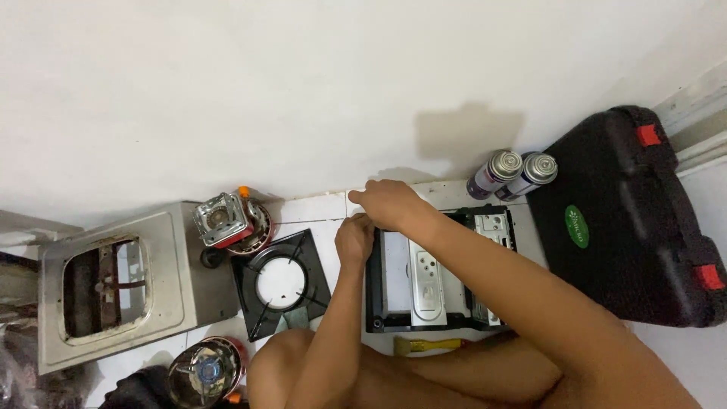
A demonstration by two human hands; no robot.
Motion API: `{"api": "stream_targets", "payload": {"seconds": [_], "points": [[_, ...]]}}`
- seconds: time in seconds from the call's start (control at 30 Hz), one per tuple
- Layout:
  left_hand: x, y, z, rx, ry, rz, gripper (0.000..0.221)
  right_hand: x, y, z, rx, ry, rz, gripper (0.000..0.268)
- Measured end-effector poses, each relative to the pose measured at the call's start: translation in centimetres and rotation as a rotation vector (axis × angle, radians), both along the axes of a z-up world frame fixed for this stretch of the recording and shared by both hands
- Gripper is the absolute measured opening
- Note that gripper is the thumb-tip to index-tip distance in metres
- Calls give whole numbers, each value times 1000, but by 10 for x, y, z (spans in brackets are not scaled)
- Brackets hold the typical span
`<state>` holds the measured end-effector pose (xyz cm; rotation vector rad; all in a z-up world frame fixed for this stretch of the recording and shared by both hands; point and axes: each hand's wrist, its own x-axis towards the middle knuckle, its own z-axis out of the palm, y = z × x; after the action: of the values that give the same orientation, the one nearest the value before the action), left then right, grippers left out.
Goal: Disassembling a portable gas stove by unscrewing the burner assembly and internal components using a screwdriver.
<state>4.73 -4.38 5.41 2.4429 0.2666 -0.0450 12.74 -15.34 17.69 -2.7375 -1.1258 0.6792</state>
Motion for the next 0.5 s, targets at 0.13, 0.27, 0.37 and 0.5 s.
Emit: {"api": "stream_targets", "payload": {"seconds": [0.13, 0.27, 0.37, 0.5], "points": [[2, 1, -18, -25, -22, 4, 24, 6, -5, -2, 0, -3, -48, 52], [0, -2, -12, 1, -29, 7, 21, -4, -8, 18, 23, -3, -220, 63], [-1, -2, -7, -15, -35, 21, 21, -9, -11, 25, -5, -70, -276, 68], [-2, -2, -4, -34, -1, 4, 23, -13, -9, 23, -1, -222, -319, 71]]}}
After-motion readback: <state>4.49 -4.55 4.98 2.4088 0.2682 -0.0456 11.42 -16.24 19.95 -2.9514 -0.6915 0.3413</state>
